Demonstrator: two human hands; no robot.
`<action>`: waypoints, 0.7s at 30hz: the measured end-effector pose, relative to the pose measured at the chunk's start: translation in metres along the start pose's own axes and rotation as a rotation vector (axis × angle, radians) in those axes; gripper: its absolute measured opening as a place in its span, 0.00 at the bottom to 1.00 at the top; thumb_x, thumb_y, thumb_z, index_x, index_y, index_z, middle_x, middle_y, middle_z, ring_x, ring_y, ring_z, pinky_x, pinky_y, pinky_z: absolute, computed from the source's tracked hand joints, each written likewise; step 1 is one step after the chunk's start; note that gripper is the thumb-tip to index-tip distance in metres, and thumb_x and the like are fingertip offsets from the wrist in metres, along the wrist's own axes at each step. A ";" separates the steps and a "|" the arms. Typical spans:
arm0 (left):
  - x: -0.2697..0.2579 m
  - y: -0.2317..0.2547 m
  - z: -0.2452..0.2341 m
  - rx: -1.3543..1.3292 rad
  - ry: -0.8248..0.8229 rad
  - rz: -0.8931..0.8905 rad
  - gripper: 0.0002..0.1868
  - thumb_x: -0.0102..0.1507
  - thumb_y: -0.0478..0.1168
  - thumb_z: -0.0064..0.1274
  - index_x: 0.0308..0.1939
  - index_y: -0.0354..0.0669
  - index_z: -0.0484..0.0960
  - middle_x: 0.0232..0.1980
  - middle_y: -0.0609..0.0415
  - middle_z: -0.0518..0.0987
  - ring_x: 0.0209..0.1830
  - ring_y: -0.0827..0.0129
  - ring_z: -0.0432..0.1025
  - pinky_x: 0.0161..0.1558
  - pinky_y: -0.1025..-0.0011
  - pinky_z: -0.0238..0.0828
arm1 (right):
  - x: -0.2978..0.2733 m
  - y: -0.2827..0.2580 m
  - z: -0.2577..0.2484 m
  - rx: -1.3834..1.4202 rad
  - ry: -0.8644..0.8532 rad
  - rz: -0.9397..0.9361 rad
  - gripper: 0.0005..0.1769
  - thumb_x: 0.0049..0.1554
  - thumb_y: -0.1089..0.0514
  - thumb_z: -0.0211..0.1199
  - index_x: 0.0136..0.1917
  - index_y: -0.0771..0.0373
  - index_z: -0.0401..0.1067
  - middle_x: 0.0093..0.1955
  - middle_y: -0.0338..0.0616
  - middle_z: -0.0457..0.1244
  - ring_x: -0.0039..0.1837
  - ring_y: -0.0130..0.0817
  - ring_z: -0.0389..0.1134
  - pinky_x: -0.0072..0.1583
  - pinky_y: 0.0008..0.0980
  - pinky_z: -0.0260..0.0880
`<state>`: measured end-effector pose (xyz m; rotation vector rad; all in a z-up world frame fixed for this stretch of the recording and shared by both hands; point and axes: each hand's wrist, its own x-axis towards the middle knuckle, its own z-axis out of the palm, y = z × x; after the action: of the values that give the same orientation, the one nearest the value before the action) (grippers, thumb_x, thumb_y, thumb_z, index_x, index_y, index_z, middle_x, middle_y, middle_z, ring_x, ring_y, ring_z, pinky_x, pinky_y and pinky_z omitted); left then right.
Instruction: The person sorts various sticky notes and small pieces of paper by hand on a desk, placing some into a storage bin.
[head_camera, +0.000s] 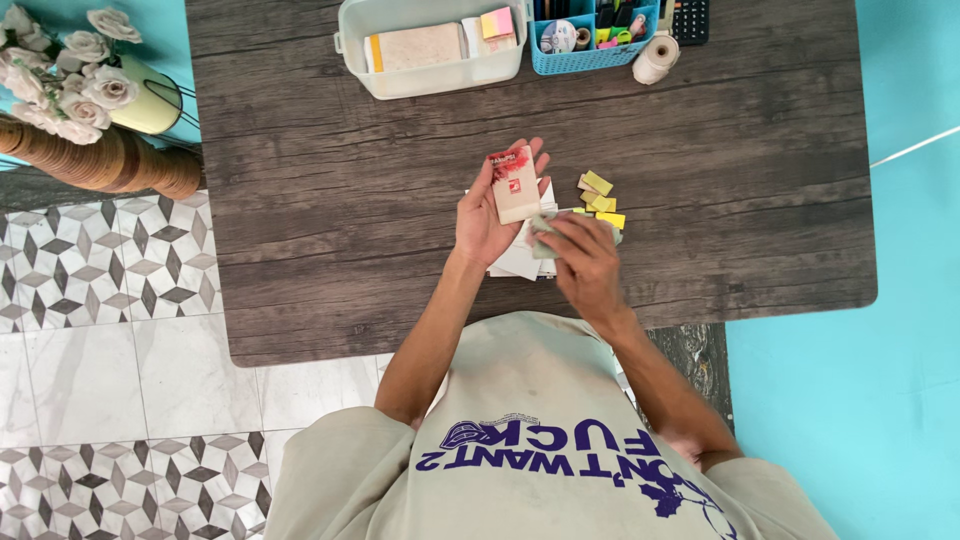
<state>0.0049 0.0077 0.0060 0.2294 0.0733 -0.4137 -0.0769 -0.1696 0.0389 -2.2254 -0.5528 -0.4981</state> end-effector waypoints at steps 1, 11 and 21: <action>-0.001 0.000 -0.001 0.001 -0.005 -0.003 0.30 0.78 0.51 0.28 0.78 0.34 0.57 0.82 0.42 0.58 0.82 0.53 0.54 0.79 0.56 0.55 | -0.002 0.002 -0.003 -0.011 0.016 0.033 0.22 0.52 0.75 0.63 0.58 0.62 0.78 0.62 0.44 0.68 0.68 0.45 0.67 0.68 0.47 0.65; -0.009 -0.019 -0.018 0.048 0.043 -0.101 0.31 0.77 0.53 0.31 0.76 0.33 0.60 0.80 0.42 0.61 0.80 0.50 0.57 0.78 0.54 0.56 | -0.052 0.077 -0.019 -0.220 0.192 0.316 0.26 0.54 0.77 0.55 0.65 0.69 0.73 0.69 0.56 0.63 0.69 0.56 0.64 0.70 0.50 0.63; -0.014 -0.028 -0.025 0.094 0.068 -0.170 0.32 0.76 0.54 0.30 0.76 0.35 0.60 0.79 0.42 0.62 0.78 0.48 0.58 0.76 0.52 0.58 | -0.123 0.163 -0.001 -0.461 0.058 0.582 0.31 0.54 0.74 0.57 0.71 0.68 0.69 0.75 0.56 0.57 0.72 0.59 0.57 0.71 0.55 0.58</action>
<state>-0.0195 -0.0061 -0.0229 0.3316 0.1406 -0.5789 -0.0928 -0.2973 -0.1201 -2.6421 0.2794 -0.4023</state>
